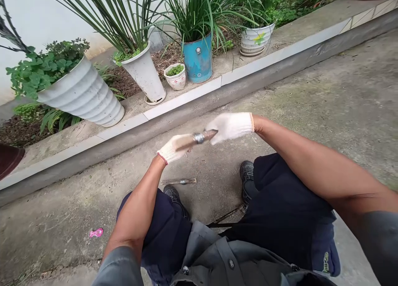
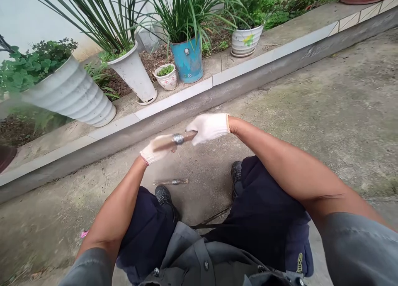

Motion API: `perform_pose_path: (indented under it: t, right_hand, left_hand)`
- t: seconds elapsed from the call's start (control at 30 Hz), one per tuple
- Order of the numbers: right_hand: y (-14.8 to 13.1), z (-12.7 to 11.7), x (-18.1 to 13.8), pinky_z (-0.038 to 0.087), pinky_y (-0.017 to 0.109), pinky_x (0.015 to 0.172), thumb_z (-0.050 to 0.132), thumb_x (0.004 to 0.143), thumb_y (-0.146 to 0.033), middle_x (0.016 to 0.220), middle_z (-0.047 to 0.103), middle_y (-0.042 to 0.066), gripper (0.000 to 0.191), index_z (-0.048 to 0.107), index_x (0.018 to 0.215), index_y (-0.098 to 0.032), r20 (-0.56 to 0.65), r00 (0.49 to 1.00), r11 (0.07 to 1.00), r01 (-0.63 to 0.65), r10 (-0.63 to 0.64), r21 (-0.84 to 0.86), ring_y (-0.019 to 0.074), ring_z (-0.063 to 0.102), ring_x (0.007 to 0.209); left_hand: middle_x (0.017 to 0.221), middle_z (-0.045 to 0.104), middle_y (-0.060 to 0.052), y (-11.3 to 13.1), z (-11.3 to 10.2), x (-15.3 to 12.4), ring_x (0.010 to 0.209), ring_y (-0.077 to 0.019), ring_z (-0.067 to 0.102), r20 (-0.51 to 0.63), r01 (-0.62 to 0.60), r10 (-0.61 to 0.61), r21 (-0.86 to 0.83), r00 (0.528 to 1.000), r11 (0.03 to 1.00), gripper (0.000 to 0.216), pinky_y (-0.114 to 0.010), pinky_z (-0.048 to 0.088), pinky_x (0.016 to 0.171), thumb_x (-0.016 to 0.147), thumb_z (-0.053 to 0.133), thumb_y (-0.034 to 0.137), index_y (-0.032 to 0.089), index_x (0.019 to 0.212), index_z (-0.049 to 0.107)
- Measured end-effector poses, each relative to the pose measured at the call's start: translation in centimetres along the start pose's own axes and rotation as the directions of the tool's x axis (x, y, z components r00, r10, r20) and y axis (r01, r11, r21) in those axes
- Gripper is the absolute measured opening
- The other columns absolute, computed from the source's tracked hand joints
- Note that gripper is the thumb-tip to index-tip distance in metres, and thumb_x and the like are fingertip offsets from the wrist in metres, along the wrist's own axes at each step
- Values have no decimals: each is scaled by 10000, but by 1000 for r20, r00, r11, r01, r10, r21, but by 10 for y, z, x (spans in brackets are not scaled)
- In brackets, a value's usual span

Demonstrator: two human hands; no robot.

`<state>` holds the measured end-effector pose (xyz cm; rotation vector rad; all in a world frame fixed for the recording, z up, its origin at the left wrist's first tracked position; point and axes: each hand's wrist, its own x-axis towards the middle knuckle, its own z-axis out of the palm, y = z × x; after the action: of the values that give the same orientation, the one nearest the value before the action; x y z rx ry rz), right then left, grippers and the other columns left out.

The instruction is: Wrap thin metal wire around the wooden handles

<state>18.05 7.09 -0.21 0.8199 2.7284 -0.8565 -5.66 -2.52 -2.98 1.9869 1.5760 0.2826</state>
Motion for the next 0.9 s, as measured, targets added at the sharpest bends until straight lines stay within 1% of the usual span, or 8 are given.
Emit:
perform_pose_path:
  t: [0.2, 0.33, 0.43, 0.53, 0.6, 0.73, 0.8, 0.9]
  right_hand:
    - [10, -9, 12, 382, 309, 675, 558, 903, -383, 911, 716, 86, 277, 719, 1050, -212, -286, 933, 945, -277, 221, -175, 212, 622, 783]
    - [19, -9, 22, 442, 373, 752, 558, 879, -223, 1003, 739, 159, 308, 731, 1132, -194, -335, 854, 844, -484, 398, -231, 283, 669, 899]
    - [20, -9, 25, 466, 409, 798, 595, 850, -167, 1027, 740, 184, 343, 736, 1163, -173, -291, 850, 801, -518, 440, -300, 313, 680, 965]
    - [14, -2, 24, 471, 418, 800, 643, 809, -131, 1005, 737, 187, 328, 750, 1117, -156, -127, 881, 789, -465, 455, -401, 309, 687, 936]
    - [8, 8, 19, 462, 387, 772, 670, 775, -129, 939, 734, 159, 272, 757, 1032, -150, 22, 919, 835, -348, 394, -427, 270, 676, 860]
    - [-2, 22, 6, 377, 307, 643, 665, 758, -202, 721, 660, 34, 112, 721, 855, -188, 271, 961, 963, 20, 55, -268, 164, 557, 662]
    - [-6, 19, 0, 333, 288, 613, 665, 767, -264, 670, 610, -13, 103, 697, 843, -202, 275, 958, 980, 127, -82, -150, 135, 501, 620]
    - [-9, 5, -4, 311, 269, 609, 652, 797, -363, 677, 595, -33, 185, 684, 889, -206, 101, 993, 996, 60, -54, -61, 121, 487, 618]
  left_hand:
    - [746, 672, 13, 11, 2, -4, 758, -188, 641, 31, -1, 0, 22, 1000, 1000, 405, -266, 453, 718, 1022, 389, 427, 216, 1085, 729]
    - [715, 673, 24, 12, 4, -6, 737, -195, 640, 95, 32, -37, 52, 995, 998, 391, -272, 448, 702, 1005, 406, 424, 222, 1055, 737]
    - [719, 678, 22, 12, 2, -7, 733, -194, 637, 72, 20, -23, 48, 997, 999, 390, -271, 442, 692, 1007, 408, 437, 224, 996, 734]
    - [740, 677, 10, 10, -4, -6, 746, -194, 638, -2, 2, -2, 79, 1000, 997, 397, -271, 439, 702, 1019, 398, 433, 216, 968, 726]
    - [767, 679, 7, 8, -8, -5, 752, -188, 636, -43, -17, 22, 108, 999, 994, 389, -269, 443, 735, 1026, 388, 402, 213, 982, 725]
    - [801, 675, 8, 5, -10, -4, 722, -167, 611, -63, -50, 56, 104, 996, 993, 375, -270, 438, 763, 1030, 392, 380, 209, 950, 715]
    - [808, 675, 5, 4, -7, -3, 732, -166, 608, -38, -71, 73, 66, 997, 995, 372, -273, 435, 763, 1031, 405, 399, 209, 935, 708]
    - [793, 676, -8, 3, -2, -3, 738, -178, 615, 6, -44, 44, -3, 999, 999, 362, -275, 441, 729, 1012, 462, 453, 192, 947, 705]
